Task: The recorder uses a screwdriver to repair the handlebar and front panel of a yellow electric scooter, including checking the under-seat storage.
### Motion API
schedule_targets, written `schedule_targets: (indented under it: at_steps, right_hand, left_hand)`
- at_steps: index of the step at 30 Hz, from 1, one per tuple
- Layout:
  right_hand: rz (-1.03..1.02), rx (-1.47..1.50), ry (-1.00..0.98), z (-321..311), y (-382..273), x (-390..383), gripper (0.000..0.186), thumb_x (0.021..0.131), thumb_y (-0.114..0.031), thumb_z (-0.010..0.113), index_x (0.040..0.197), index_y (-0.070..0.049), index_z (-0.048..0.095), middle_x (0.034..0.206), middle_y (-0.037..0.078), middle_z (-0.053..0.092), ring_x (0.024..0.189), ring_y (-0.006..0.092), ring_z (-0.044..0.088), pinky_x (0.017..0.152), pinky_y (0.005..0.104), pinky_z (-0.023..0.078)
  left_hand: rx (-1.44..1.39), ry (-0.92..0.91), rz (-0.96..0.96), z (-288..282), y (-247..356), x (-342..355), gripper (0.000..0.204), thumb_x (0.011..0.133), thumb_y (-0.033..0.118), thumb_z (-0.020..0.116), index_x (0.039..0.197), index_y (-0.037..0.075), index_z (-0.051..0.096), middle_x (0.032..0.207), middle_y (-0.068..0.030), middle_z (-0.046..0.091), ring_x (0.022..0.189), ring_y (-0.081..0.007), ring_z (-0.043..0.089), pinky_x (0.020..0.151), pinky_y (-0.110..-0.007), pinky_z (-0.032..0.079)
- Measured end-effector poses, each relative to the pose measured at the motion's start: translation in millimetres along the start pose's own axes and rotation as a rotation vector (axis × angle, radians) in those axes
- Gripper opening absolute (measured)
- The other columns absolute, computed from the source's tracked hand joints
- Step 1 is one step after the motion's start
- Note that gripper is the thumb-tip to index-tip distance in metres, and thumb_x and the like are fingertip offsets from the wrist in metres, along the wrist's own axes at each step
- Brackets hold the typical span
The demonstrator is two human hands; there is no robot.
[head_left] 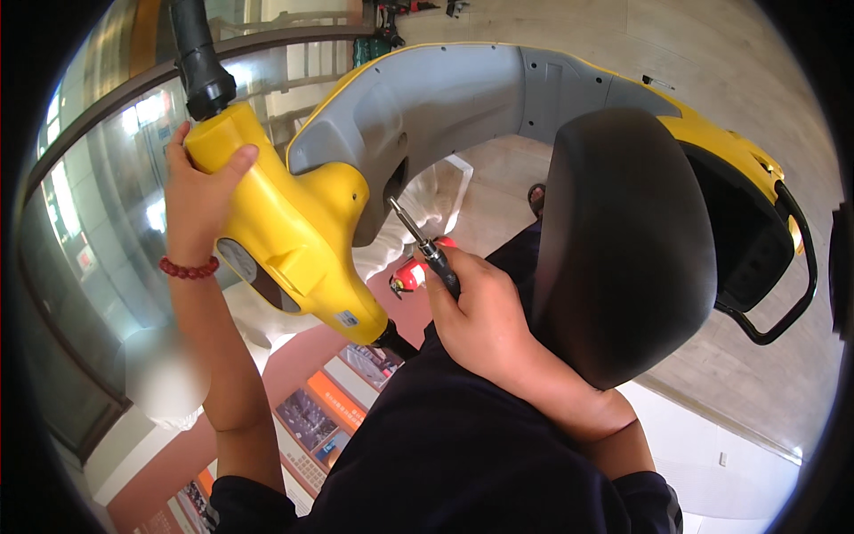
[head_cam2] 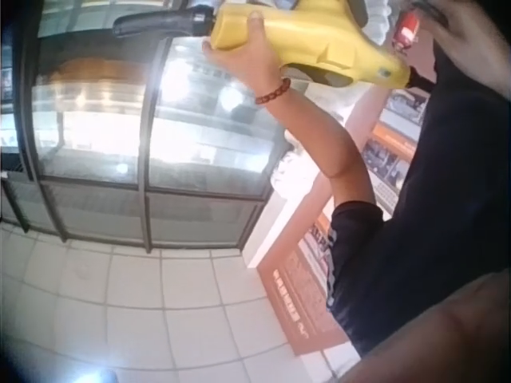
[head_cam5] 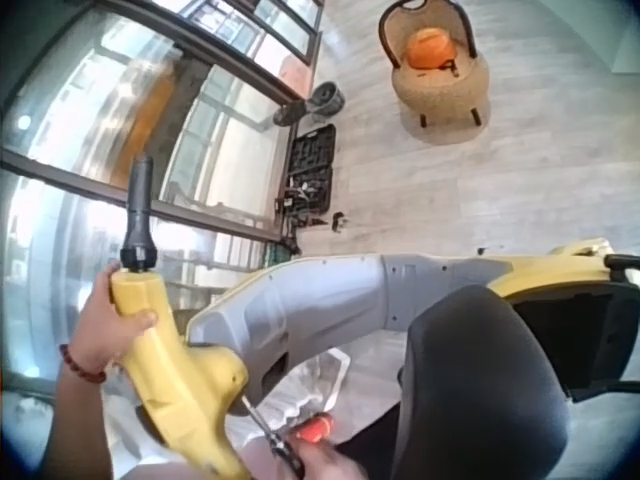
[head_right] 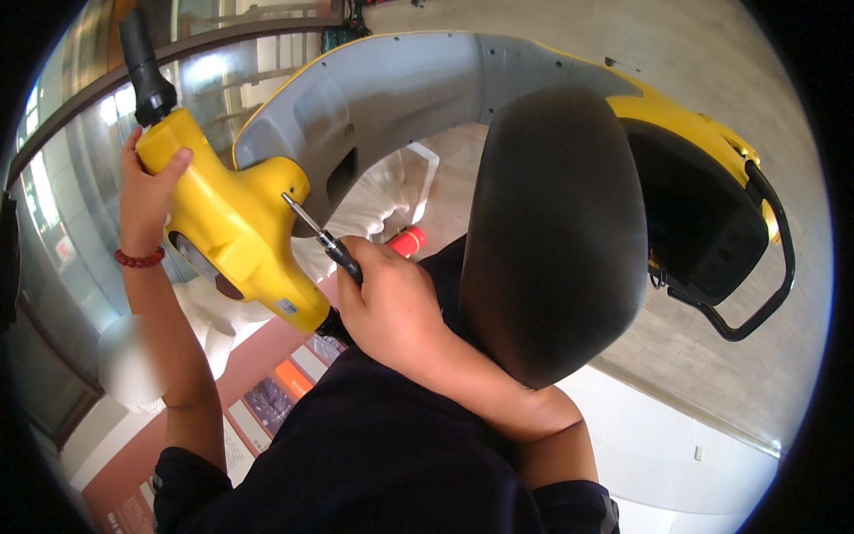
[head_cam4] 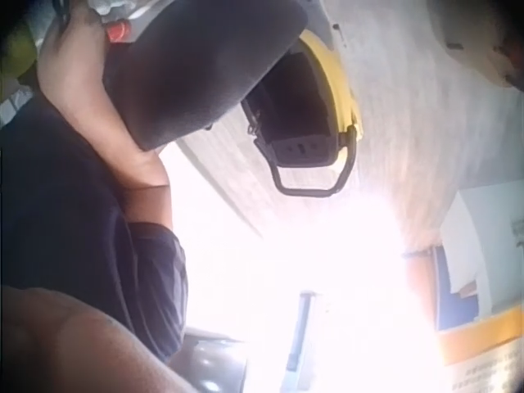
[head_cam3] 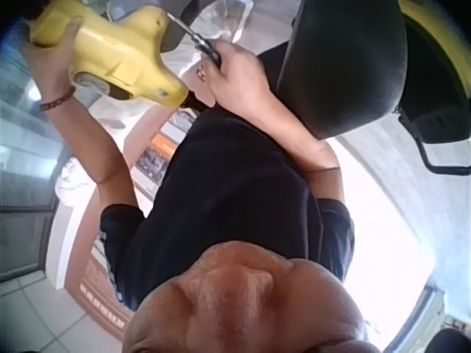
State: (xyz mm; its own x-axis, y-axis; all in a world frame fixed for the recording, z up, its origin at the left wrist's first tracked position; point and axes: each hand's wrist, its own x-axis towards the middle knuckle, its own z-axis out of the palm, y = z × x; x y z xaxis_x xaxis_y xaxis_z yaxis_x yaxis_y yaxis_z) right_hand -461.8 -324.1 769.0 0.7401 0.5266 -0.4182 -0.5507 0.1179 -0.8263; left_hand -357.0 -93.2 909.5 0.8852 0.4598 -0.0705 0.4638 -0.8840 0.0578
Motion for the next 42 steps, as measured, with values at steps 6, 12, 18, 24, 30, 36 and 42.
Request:
schedule_targets:
  at_steps: [6,12,18,24,30,36,42]
  right_hand:
    - [-0.033,-0.028,0.010,1,-4,3,0.018,0.079,-0.005,0.054,0.096,0.001,0.057,0.079,0.021,0.058,0.074,0.0388,0.058,0.065,0.0445,0.046]
    - [-0.017,-0.065,-0.004,3,-9,9,0.018,0.079,-0.006,0.054,0.095,0.000,0.057,0.077,0.021,0.059,0.073,0.0389,0.058,0.064,0.0449,0.046]
    - [0.019,-0.057,0.044,3,-8,11,0.015,0.081,-0.007,0.055,0.093,0.001,0.058,0.074,0.022,0.058,0.070,0.0403,0.058,0.062,0.0438,0.046]
    - [0.055,-0.092,-0.019,10,-10,11,0.017,0.085,-0.009,0.053,0.095,0.002,0.060,0.061,0.017,0.056,0.057,0.0302,0.058,0.056,0.0363,0.044]
    - [0.173,-0.055,-0.059,13,-3,12,0.021,0.090,-0.014,0.049,0.097,0.001,0.062,0.056,0.000,0.043,0.052,0.0061,0.039,0.049,0.0261,0.033]
    - [0.262,-0.068,-0.099,15,3,10,0.026,0.090,-0.024,0.051,0.098,-0.004,0.065,0.060,-0.006,0.041,0.054,0.0046,0.042,0.052,0.0213,0.038]
    - [0.337,-0.065,-0.169,14,-4,7,0.028,0.089,-0.026,0.051,0.097,-0.002,0.065,0.063,-0.004,0.045,0.057,0.0056,0.044,0.053,0.0215,0.038]
  left_hand:
    - [-0.120,-0.179,-0.046,-8,7,10,0.058,0.067,0.023,0.077,0.110,-0.006,0.050,0.095,-0.0140,0.062,0.081,-0.0198,0.062,0.073,-0.029,0.050]
    - [-0.010,-0.099,-0.023,-6,13,7,0.055,0.067,0.021,0.075,0.107,-0.008,0.051,0.093,-0.0144,0.063,0.077,-0.0204,0.063,0.071,-0.029,0.050]
    - [0.009,-0.082,0.004,-7,11,5,0.058,0.069,0.025,0.074,0.110,-0.008,0.050,0.095,-0.0153,0.062,0.082,-0.0199,0.063,0.072,-0.030,0.050]
    - [-0.037,-0.223,0.019,-11,3,8,0.060,0.071,0.027,0.074,0.113,-0.007,0.049,0.095,-0.0146,0.062,0.082,-0.0193,0.063,0.074,-0.030,0.051]
    - [-0.117,-0.076,0.162,-6,-23,3,0.075,0.071,0.032,0.075,0.126,-0.007,0.041,0.104,-0.0171,0.061,0.087,-0.0222,0.065,0.075,-0.031,0.051]
    - [-0.282,-0.047,0.133,-27,-62,-42,0.070,0.081,0.026,0.067,0.135,-0.002,0.033,0.131,-0.0187,0.044,0.124,-0.0286,0.042,0.099,-0.036,0.037]
    - [-0.479,-0.023,-0.014,-20,-121,-124,0.058,0.088,0.025,0.059,0.135,0.000,0.034,0.135,-0.0146,0.041,0.125,-0.0266,0.040,0.101,-0.036,0.035]
